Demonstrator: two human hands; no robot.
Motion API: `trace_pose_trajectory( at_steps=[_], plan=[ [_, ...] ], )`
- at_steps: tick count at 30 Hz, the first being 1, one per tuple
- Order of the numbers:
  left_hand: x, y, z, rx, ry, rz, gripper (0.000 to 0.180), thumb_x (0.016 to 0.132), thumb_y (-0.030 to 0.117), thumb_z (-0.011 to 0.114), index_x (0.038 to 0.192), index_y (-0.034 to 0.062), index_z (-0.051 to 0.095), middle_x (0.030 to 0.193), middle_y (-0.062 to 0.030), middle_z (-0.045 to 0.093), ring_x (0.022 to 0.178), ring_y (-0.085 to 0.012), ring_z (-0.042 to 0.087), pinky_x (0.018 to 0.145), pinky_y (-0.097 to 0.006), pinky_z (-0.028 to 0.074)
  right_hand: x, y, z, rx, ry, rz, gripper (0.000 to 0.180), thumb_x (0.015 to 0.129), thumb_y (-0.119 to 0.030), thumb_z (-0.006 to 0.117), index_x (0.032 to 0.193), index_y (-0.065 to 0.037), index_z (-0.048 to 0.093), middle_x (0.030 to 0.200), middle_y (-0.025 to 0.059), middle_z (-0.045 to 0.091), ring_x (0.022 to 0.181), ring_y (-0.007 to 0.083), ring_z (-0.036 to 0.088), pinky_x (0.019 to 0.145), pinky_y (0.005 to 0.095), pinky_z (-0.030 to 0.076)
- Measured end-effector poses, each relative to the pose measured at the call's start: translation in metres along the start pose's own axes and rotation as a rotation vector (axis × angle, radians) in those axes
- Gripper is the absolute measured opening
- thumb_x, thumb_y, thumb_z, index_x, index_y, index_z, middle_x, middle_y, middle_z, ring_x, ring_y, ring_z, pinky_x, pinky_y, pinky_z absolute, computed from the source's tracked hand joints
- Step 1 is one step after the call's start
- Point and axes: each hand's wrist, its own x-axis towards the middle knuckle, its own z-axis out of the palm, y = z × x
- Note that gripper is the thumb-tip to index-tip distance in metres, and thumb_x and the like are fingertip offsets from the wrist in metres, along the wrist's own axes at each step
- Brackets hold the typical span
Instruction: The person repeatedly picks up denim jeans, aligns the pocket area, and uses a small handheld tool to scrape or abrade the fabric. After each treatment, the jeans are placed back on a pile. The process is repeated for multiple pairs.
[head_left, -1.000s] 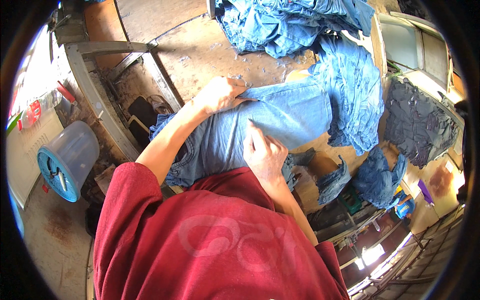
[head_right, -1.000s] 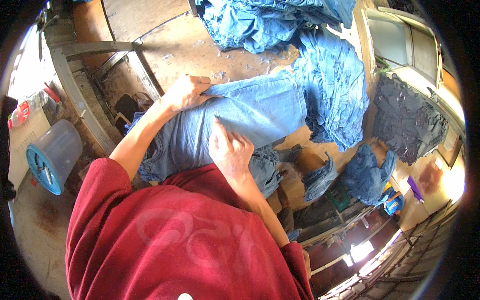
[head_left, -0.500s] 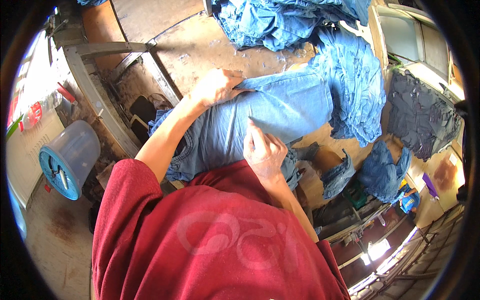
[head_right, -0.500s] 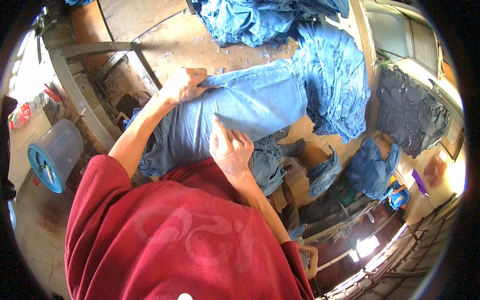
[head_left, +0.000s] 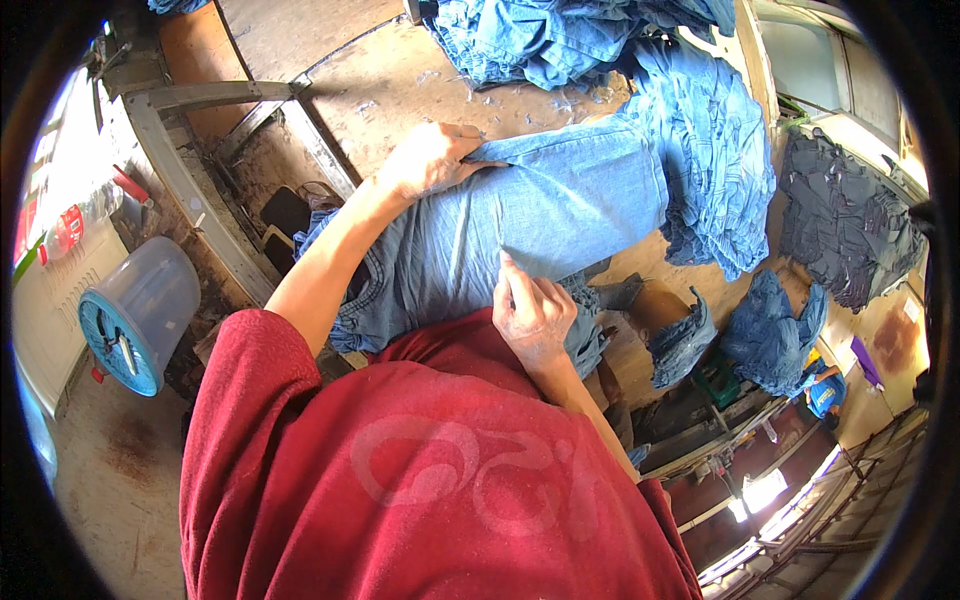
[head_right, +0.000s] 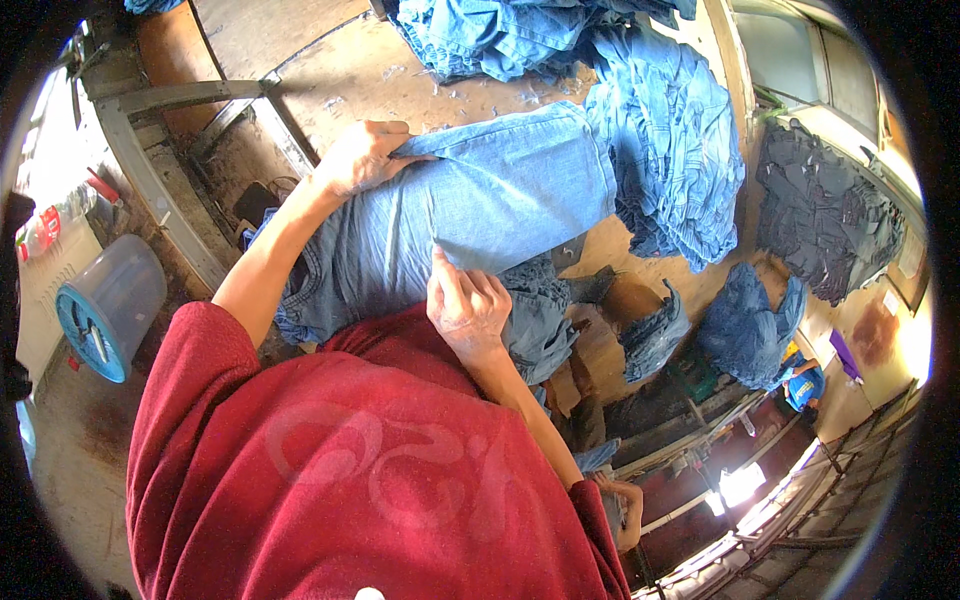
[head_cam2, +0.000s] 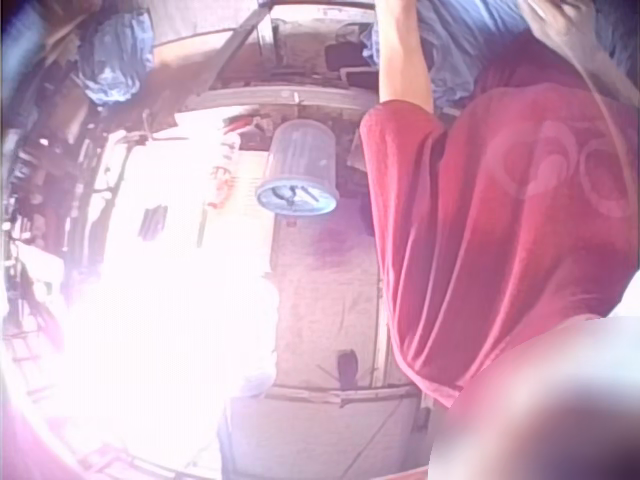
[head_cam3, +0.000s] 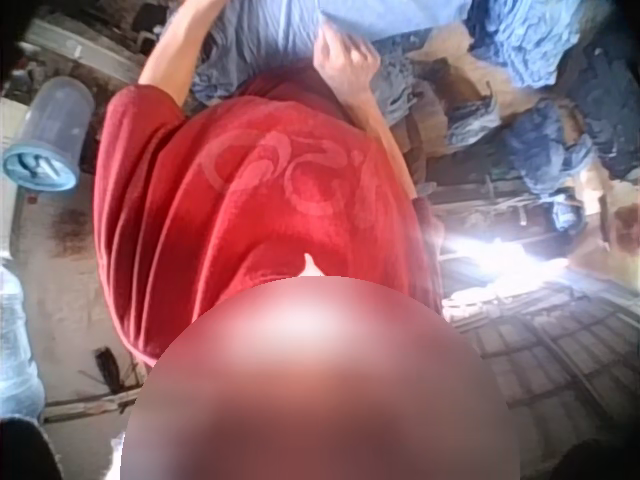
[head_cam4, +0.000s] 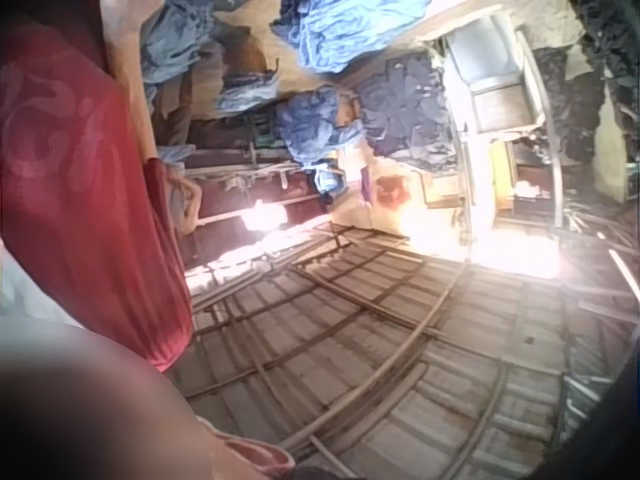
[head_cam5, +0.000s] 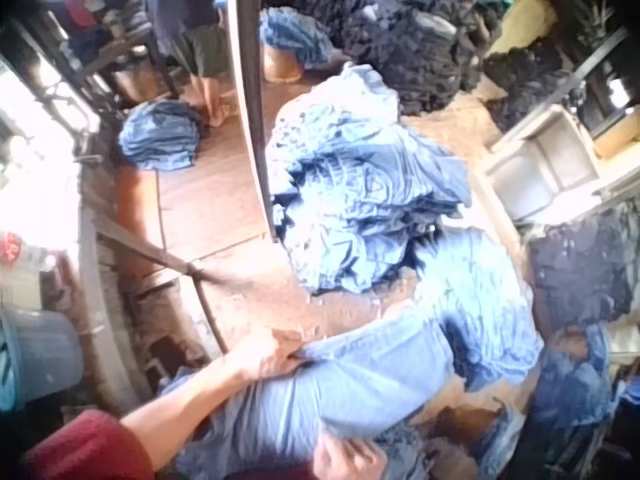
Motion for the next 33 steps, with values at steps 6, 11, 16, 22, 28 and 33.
trace_pose_trajectory(
  at_steps=[6,11,16,22,28,33],
  plan=[
    [-0.001,-0.001,0.001,0.014,0.012,-0.001,0.045,0.090,0.049,0.078,0.082,0.0049,0.073,0.085,-0.0102,0.073,0.077,-0.0338,0.073,0.070,-0.042,0.059,-0.009,0.006,0.002,0.074,0.003,0.044,0.027,0.083,-0.002,0.077,0.110,-0.005,0.078,0.069,0.0044,0.070,0.053,0.0196,0.064,0.054,0.0312,0.052],
    [0.005,0.003,-0.003,0.013,-0.074,-0.058,0.047,0.090,0.050,0.078,0.081,0.0044,0.073,0.079,-0.0142,0.071,0.076,-0.0374,0.072,0.071,-0.044,0.059,-0.016,0.008,-0.007,0.121,-0.054,0.047,0.024,0.087,-0.003,0.077,0.110,-0.003,0.076,0.075,0.0073,0.074,0.063,0.0214,0.073,0.060,0.0331,0.056],
    [0.002,0.032,-0.040,0.057,0.146,-0.243,0.043,0.090,0.048,0.078,0.093,0.0055,0.074,0.096,-0.0144,0.071,0.090,-0.0385,0.070,0.081,-0.046,0.057,-0.004,0.022,-0.026,0.328,0.106,0.190,0.036,0.095,-0.011,0.073,0.127,0.002,0.064,0.101,0.0146,0.077,0.088,0.0299,0.077,0.075,0.0379,0.060],
    [-0.092,0.133,-0.033,0.223,0.223,-0.002,0.026,0.086,0.015,0.079,0.112,0.0124,0.075,0.117,-0.0064,0.070,0.118,-0.0280,0.065,0.098,-0.043,0.052,0.018,0.037,0.003,0.152,0.021,0.095,0.030,0.089,-0.015,0.081,0.118,-0.011,0.075,0.092,0.0008,0.075,0.089,0.0213,0.067,0.076,0.0372,0.045],
    [-0.127,0.140,0.018,0.256,0.294,-0.178,0.035,0.085,0.019,0.081,0.118,0.0078,0.075,0.123,-0.0062,0.070,0.120,-0.0277,0.064,0.104,-0.042,0.050,0.014,0.048,0.030,0.089,0.155,-0.123,0.014,0.088,-0.017,0.081,0.097,-0.013,0.070,0.084,-0.0026,0.073,0.077,0.0195,0.064,0.072,0.0383,0.042],
    [-0.117,0.137,0.029,0.262,0.420,-0.222,0.018,0.084,0.016,0.081,0.098,0.0061,0.073,0.113,-0.0046,0.070,0.108,-0.0251,0.065,0.097,-0.040,0.051,0.018,0.066,0.023,0.002,0.129,-0.147,0.016,0.090,-0.019,0.079,0.098,-0.015,0.067,0.084,-0.0003,0.073,0.079,0.0216,0.067,0.073,0.0396,0.044]
  ],
)
